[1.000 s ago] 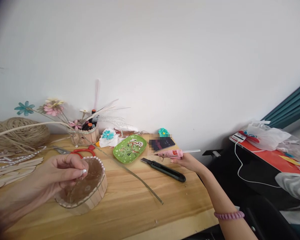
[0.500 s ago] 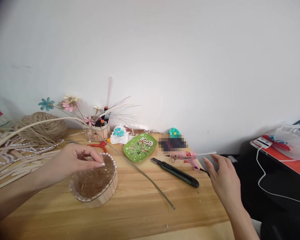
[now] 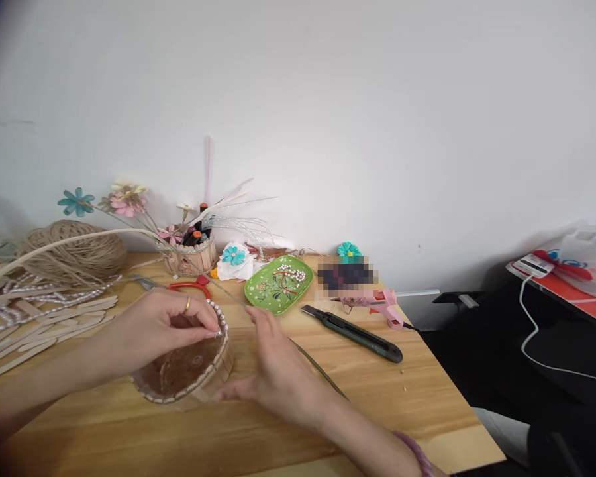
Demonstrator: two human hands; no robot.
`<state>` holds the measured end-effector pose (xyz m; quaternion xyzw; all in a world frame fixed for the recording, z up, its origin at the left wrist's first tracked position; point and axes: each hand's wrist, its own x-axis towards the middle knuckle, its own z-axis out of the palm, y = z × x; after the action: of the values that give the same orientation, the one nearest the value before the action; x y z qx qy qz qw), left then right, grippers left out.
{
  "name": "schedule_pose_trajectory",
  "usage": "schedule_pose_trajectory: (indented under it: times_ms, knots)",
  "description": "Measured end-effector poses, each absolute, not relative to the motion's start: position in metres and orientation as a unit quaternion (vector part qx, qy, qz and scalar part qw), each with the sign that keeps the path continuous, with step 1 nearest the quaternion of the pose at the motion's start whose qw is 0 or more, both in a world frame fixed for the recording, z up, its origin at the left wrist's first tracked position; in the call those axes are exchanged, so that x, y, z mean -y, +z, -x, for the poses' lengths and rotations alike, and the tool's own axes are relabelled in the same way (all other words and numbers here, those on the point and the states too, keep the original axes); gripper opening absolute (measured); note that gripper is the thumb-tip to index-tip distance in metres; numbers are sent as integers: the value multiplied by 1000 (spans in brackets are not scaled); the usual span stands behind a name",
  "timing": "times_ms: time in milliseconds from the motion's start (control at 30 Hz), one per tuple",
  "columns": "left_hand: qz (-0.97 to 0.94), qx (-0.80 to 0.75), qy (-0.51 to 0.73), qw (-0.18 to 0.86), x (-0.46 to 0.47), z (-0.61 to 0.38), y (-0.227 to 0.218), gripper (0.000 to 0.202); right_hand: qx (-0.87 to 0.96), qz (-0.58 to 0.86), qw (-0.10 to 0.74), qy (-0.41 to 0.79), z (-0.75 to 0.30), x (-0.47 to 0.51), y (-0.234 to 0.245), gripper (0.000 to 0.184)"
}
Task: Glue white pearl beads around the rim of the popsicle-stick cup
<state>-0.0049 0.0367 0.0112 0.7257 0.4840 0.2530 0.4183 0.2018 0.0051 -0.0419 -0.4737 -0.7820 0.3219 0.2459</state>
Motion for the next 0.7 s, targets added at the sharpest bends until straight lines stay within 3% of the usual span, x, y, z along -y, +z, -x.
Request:
schedule_pose_trajectory:
  times_ms: [100,267,400,600,700]
  knots:
    - [-745,-482,239,393,-38,4,12,15,749,471,252,392,-187,-9,-55,126]
    - [-783,-452,233,358,-43,2,11,14,711,463,262,460,-173,-10,-74,140]
    - [-830,-401,234,307,-45,3,10,18,713,426,276,483,-168,-13,-75,134]
    - [-882,-348,224,227,-45,8,4,21,736,355,332,471,-166,-16,-67,104]
    - [-902,-321,229,173,-44,8,3,25,741,348,343,460,-166,-16,-69,102]
